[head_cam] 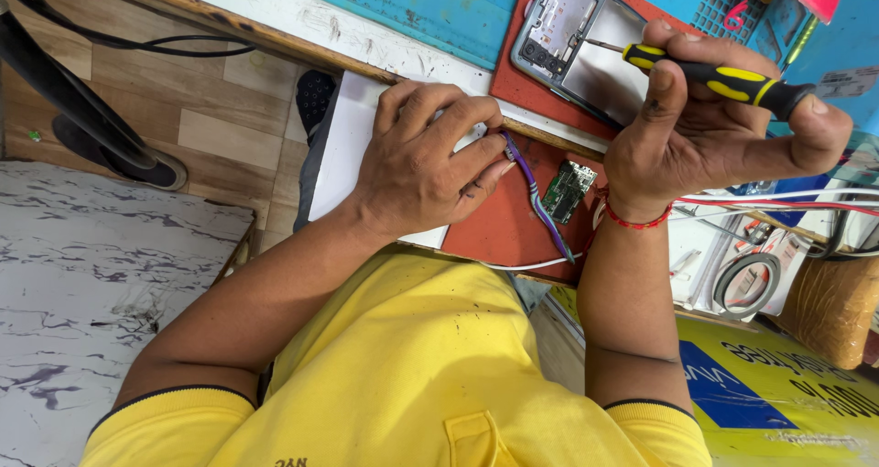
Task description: The person works on a mobile phone chassis using a screwdriver to remove screws and handles various internal circuit boards and components on a repair bench.
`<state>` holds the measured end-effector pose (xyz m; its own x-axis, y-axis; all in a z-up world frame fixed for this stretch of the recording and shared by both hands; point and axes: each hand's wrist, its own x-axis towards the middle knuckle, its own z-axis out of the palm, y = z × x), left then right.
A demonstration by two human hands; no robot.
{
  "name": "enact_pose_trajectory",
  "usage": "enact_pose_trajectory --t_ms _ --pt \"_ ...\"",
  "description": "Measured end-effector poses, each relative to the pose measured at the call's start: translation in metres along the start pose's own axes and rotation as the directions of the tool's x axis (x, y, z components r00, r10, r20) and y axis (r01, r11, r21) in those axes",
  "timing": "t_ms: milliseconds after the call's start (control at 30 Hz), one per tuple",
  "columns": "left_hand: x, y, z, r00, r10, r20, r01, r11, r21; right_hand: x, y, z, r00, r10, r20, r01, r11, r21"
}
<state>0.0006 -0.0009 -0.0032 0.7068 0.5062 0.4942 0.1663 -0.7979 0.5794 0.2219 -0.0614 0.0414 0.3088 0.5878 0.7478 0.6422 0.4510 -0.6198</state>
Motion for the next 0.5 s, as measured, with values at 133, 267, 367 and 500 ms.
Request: enact_pose_trajectory --t_ms 133,267,367,500 --pt "-0.0007 -0.0004 0.0009 1.000 0.009 -0.003 -0.009 1.000 0.016 0.0000 0.0010 -0.0005 1.000 0.002 0.004 -0.002 1.000 -0.014" --pt "-0.0009 -0.0007 0.0010 1.000 0.011 -0.002 -0.011 1.000 0.016 -0.0013 0.0029 -0.0013 1.000 0.013 -0.004 -0.013 1.000 -0.023" --pt "-0.0012 -0.0005 0.0004 1.000 0.009 0.000 -0.009 1.000 0.017 -0.0013 0.0036 -0.0029 1.000 0.011 0.004 -0.011 0.999 -0.039" --pt "-0.0012 0.0000 0.0003 1.000 0.006 0.001 -0.006 1.000 0.014 -0.0022 0.0049 -0.0053 1.000 0.003 0.014 -0.002 0.999 -0.044"
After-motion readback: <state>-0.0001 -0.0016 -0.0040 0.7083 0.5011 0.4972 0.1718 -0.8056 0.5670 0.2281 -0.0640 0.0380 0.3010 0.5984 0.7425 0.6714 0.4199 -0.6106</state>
